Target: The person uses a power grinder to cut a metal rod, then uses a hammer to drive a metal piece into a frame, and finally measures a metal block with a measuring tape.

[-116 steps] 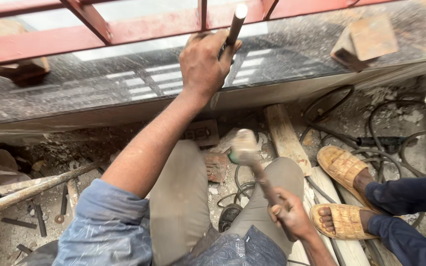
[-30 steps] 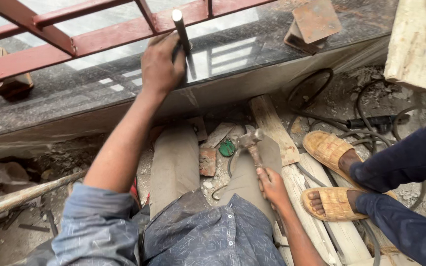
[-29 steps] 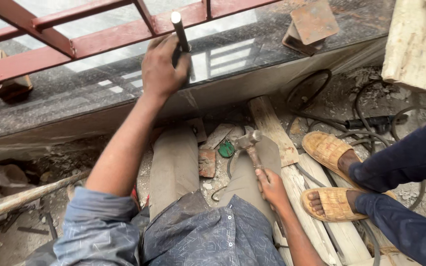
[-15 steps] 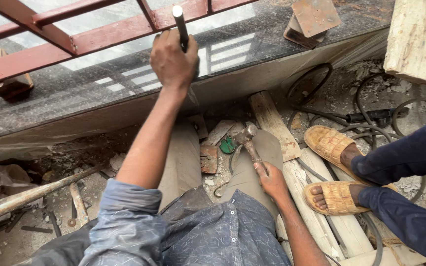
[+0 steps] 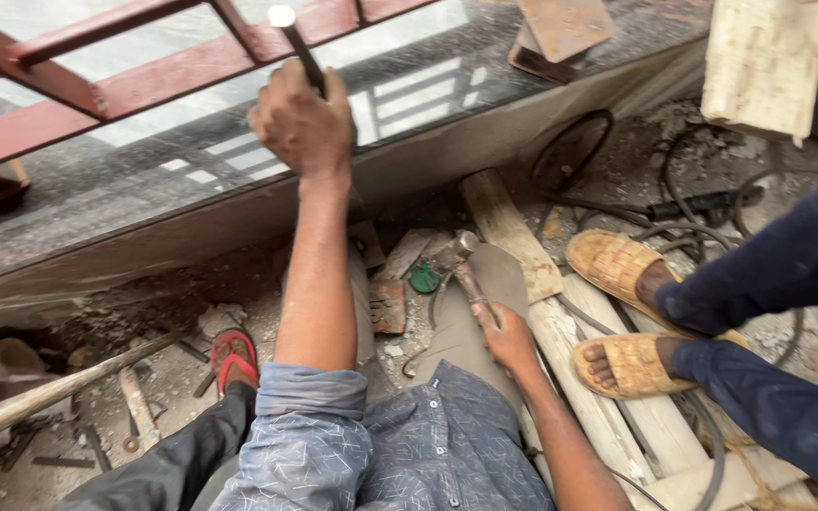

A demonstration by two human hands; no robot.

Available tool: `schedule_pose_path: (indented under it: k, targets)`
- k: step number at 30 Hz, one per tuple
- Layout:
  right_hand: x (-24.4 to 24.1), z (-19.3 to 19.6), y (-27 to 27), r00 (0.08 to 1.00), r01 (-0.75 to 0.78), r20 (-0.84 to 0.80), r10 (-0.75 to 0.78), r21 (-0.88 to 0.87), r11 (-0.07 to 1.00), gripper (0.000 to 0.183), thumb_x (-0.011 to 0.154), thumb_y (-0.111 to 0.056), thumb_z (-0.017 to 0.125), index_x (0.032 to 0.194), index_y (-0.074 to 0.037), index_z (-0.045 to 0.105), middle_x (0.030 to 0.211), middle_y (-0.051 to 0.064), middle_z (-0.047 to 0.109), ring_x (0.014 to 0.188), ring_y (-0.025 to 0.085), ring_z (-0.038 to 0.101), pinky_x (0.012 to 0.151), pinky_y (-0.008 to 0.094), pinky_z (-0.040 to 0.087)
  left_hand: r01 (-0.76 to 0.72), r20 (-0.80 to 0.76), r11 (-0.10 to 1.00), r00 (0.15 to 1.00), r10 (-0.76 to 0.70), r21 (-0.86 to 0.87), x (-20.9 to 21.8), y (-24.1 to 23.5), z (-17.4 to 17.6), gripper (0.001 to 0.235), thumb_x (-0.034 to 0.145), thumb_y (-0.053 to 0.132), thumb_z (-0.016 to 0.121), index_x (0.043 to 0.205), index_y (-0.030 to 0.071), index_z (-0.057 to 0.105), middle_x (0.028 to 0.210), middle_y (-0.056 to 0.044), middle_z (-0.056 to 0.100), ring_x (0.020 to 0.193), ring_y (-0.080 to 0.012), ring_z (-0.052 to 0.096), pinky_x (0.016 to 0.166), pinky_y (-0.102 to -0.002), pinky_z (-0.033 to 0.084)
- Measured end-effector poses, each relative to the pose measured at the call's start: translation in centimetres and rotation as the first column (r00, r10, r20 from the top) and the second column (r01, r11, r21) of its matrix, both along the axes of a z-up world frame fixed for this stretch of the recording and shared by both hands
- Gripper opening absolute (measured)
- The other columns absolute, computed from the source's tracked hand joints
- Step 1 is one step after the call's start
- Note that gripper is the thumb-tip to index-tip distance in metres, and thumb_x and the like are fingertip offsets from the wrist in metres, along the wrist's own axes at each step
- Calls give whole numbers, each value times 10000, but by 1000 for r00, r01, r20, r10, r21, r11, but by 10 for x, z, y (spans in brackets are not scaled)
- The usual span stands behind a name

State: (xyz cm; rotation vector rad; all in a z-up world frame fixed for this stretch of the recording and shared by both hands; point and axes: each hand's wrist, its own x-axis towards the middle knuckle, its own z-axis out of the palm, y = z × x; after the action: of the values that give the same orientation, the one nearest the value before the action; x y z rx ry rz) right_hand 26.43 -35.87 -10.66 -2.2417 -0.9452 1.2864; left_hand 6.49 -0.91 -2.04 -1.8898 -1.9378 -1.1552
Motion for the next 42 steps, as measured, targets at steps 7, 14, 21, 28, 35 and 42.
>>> schedule_pose_path:
  k: [7,14,21,28,35,42]
  targets:
    - [6,-2,-4,994,-55,93,52,24,998,448,963,-468,603,904,-34,698,612,144,637,560,267,637,576,433,476,16,81,995,996,-24,99,8,11,-16,140,905,118,753,785,140,686,709,1,695,583,-98,628,601,-288,514]
    - [11,-17,-14,987,-75,147,65,66,995,475,948,-496,609,952,-32,710,717,182,675,671,347,669,649,475,495,118,127,966,980,-150,231,4,8,-4,165,883,58,783,799,29,644,691,-47,678,567,-156,616,544,-306,503]
    - [10,-22,-10,999,-11,40,8,73,997,427,964,-467,611,926,-57,725,562,116,603,480,239,583,505,413,456,360,149,929,917,-369,88,-49,-13,23,92,895,140,845,914,96,766,835,-74,786,763,-203,768,728,-388,584]
    - [3,1,0,998,11,-68,-10,8,1000,409,980,-415,610,810,-47,658,508,51,551,375,153,495,396,353,393,529,326,844,816,-478,-88,-59,-12,49,106,912,151,824,998,168,765,917,4,810,805,-189,778,806,-352,562]
    - [-2,13,5,999,13,-46,-16,-70,997,428,990,-435,597,821,-45,647,521,43,551,384,147,489,400,351,389,458,91,874,889,-449,-165,-54,-3,43,133,859,212,864,952,180,774,876,-16,783,842,-220,666,774,-392,474]
    - [-3,15,7,998,14,-55,-19,-90,996,460,1001,-461,588,812,-44,640,533,37,553,390,138,483,399,345,384,455,94,840,889,-449,-296,-43,9,26,72,884,179,819,906,220,765,862,5,784,767,-121,734,718,-306,545]
